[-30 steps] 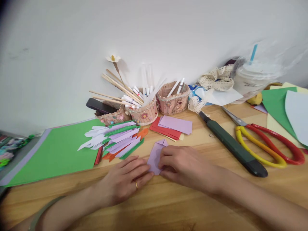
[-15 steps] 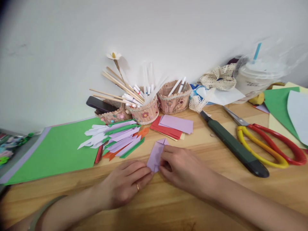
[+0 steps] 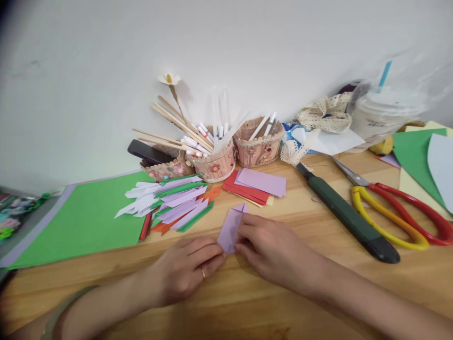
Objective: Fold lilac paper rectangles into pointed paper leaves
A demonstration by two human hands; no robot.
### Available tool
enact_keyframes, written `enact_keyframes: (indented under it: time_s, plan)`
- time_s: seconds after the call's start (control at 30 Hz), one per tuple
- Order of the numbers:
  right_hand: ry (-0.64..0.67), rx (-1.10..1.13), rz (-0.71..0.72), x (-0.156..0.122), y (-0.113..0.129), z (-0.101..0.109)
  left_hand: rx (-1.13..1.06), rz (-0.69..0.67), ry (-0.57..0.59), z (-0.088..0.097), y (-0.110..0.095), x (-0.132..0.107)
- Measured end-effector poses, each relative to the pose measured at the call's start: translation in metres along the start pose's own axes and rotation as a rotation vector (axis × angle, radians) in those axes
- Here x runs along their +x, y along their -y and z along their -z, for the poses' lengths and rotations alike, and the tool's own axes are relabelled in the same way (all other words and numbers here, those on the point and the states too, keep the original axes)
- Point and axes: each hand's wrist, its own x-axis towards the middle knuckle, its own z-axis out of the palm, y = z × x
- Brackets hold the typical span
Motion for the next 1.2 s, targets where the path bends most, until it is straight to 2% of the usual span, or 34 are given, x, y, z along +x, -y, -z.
enact_keyframes:
  time_s: [0.17,0.3,0.47,0.6,0.77,1.0,1.2]
  plan:
    - [-0.027,-0.044,-0.054,0.000,0.000,-0.005,-0.040,0.057,0.005,0.000,-0.001,0.000]
    - [-0.037,-0.093,-0.089,0.001,0.000,-0.009,-0.057,0.068,0.051,0.001,-0.002,0.000]
    - [-0.024,-0.112,-0.095,0.003,0.000,-0.010,-0.077,0.077,0.024,0.001,-0.002,0.001]
    - [-0.024,-0.129,-0.098,0.004,0.000,-0.010,-0.091,0.102,0.065,0.001,-0.001,0.000]
    - [-0.035,-0.151,-0.089,0.002,0.001,-0.011,-0.025,0.019,0.094,0.002,0.000,-0.001]
    - [-0.053,-0.151,-0.066,0.000,-0.004,-0.014,-0.158,0.259,0.100,0.005,-0.007,0.010]
    - [-0.045,-0.180,-0.066,0.000,-0.004,-0.014,-0.116,0.201,0.150,0.000,-0.005,0.004]
